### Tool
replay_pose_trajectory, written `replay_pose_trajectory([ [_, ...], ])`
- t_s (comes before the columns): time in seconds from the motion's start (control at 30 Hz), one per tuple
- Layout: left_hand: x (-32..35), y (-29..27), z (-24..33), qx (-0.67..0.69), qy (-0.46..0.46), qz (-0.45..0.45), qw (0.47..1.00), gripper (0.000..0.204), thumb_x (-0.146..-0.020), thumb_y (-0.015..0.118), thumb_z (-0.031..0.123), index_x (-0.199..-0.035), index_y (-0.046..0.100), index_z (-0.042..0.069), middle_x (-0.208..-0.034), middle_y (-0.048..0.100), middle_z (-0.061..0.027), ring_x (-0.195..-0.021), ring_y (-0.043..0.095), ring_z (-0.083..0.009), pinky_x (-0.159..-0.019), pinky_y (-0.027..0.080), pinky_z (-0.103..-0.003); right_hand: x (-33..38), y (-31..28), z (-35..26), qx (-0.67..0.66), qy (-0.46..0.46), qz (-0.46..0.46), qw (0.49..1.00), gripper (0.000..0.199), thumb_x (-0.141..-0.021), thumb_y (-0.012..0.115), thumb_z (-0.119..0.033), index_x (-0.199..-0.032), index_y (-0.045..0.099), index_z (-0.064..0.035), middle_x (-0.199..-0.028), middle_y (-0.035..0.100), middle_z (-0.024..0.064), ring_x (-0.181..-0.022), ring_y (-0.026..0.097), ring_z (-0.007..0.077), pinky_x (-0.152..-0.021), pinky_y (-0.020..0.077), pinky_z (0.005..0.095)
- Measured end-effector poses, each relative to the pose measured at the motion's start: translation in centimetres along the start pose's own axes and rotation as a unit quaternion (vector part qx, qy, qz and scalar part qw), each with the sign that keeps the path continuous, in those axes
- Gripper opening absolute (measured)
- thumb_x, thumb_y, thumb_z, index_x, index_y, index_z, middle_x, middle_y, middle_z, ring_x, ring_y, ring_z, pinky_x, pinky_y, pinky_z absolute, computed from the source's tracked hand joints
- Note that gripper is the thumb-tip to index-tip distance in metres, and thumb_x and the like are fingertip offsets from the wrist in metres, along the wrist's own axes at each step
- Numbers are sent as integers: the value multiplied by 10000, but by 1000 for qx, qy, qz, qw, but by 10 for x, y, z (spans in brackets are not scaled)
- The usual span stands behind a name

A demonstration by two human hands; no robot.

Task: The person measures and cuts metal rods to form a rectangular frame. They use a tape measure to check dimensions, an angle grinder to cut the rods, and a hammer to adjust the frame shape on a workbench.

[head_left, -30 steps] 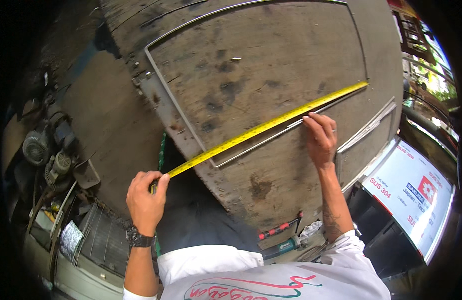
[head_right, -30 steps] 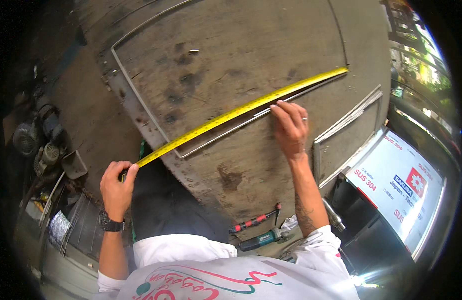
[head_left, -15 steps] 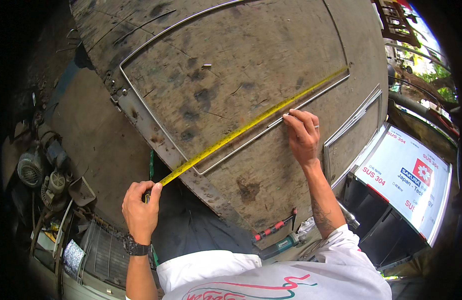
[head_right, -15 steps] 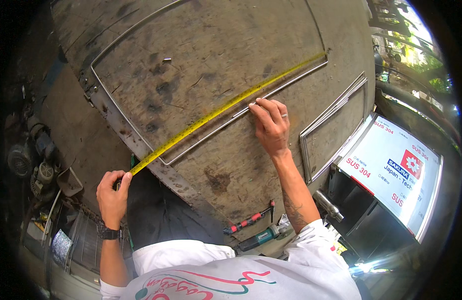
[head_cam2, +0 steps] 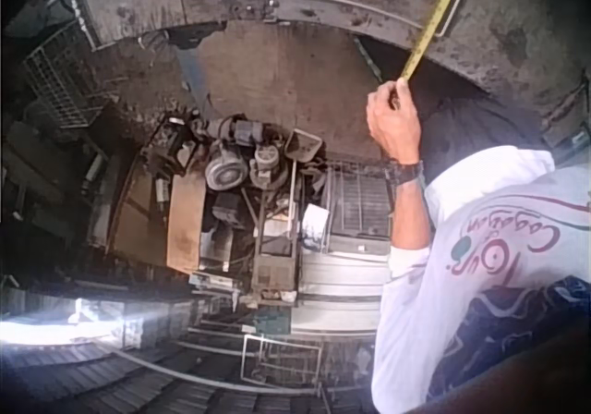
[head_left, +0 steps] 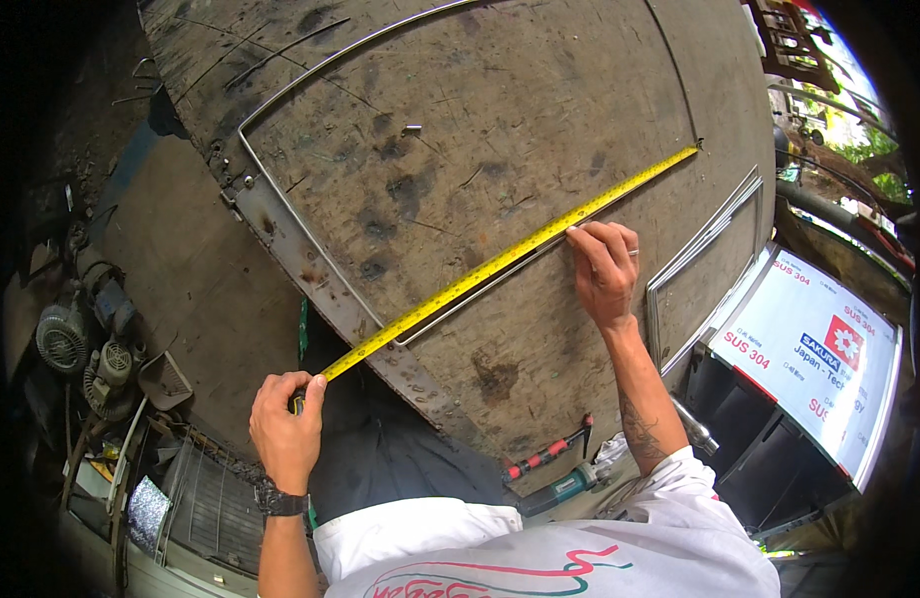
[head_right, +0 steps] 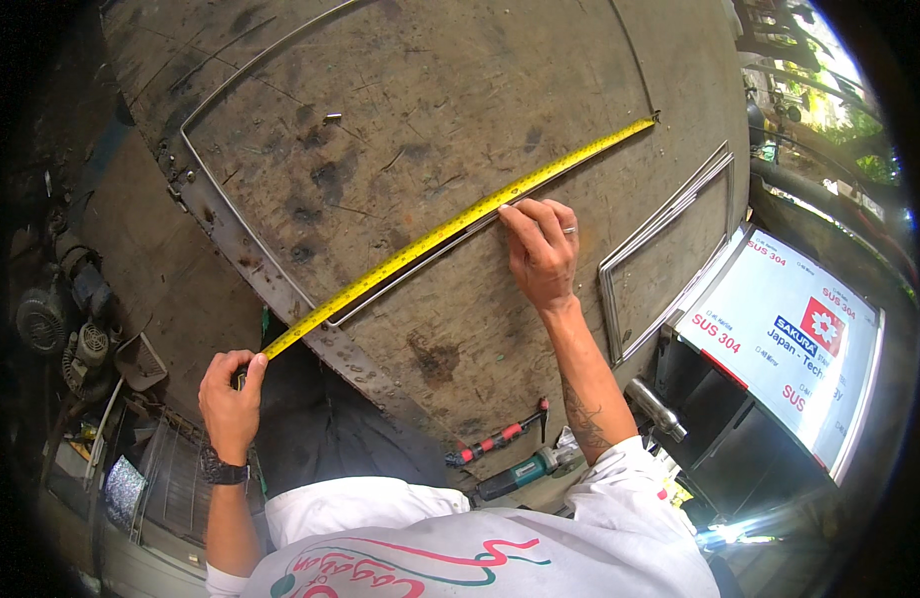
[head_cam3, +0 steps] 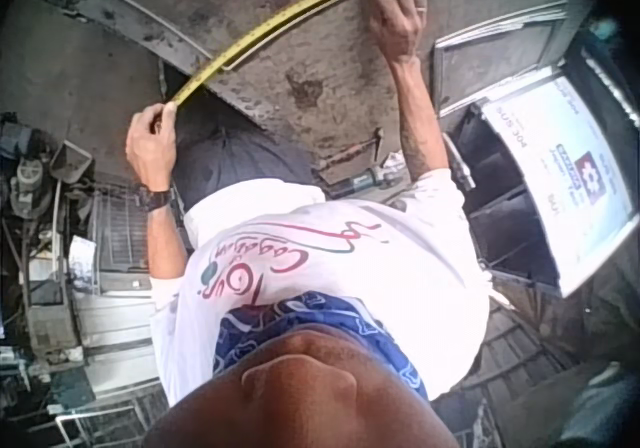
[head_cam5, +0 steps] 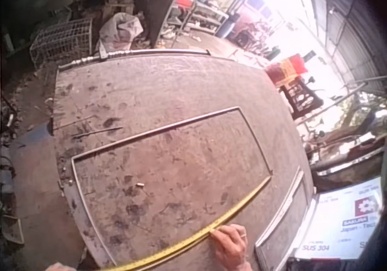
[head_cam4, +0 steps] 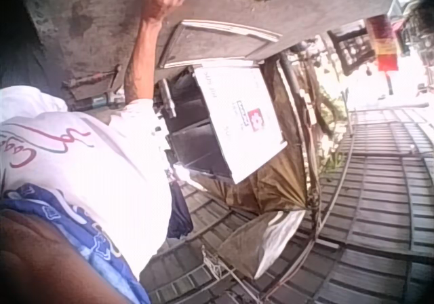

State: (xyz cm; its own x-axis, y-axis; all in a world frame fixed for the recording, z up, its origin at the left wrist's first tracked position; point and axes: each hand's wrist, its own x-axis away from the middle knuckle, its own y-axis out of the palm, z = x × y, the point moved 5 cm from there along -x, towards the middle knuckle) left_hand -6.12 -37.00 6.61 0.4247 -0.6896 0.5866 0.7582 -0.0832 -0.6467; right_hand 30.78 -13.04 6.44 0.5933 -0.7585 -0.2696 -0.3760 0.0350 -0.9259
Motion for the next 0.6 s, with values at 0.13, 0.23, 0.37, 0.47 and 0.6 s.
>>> replay_pose_trajectory([
  [0.13,4,4,1,1,-3,2,1000,218,-963,764,266,-966,759,48,-936,692,-110,-908,675,-347,-813,516,-460,0,0,0,4,-2,0,1000,335,-802,790,73,-1093,773,-93,-1042,710,40,-1010,634,282,-911,531,396],
  [0.23,6,5,1,-8,-11,-3,1000,217,-961,765,265,-965,759,48,-934,693,-109,-910,676,-348,-814,516,-461,1,0,1,8,-3,1,1000,336,-798,790,71,-1091,772,-93,-1050,714,39,-1014,638,281,-916,533,396],
  [0.37,7,5,0,0,-9,-4,1000,220,-962,762,272,-961,759,52,-935,694,-110,-911,674,-352,-820,516,-464,1,0,2,13,-10,2,1000,331,-797,781,73,-1086,775,-89,-1052,723,46,-1019,647,279,-918,532,396],
  [0.47,8,6,-3,-1,-4,1,1000,219,-964,759,280,-952,760,61,-937,696,-112,-918,676,-352,-824,518,-468,1,0,1,20,-13,-1,1000,330,-795,778,78,-1082,779,-85,-1044,730,51,-1017,658,276,-917,531,393],
  [0.6,10,7,-7,-7,-10,11,1000,224,-959,761,306,-946,770,83,-932,697,-105,-921,676,-340,-836,514,-458,0,0,-1,10,-21,8,1000,317,-813,780,88,-1085,781,-74,-1050,739,60,-1009,670,262,-913,519,382],
])
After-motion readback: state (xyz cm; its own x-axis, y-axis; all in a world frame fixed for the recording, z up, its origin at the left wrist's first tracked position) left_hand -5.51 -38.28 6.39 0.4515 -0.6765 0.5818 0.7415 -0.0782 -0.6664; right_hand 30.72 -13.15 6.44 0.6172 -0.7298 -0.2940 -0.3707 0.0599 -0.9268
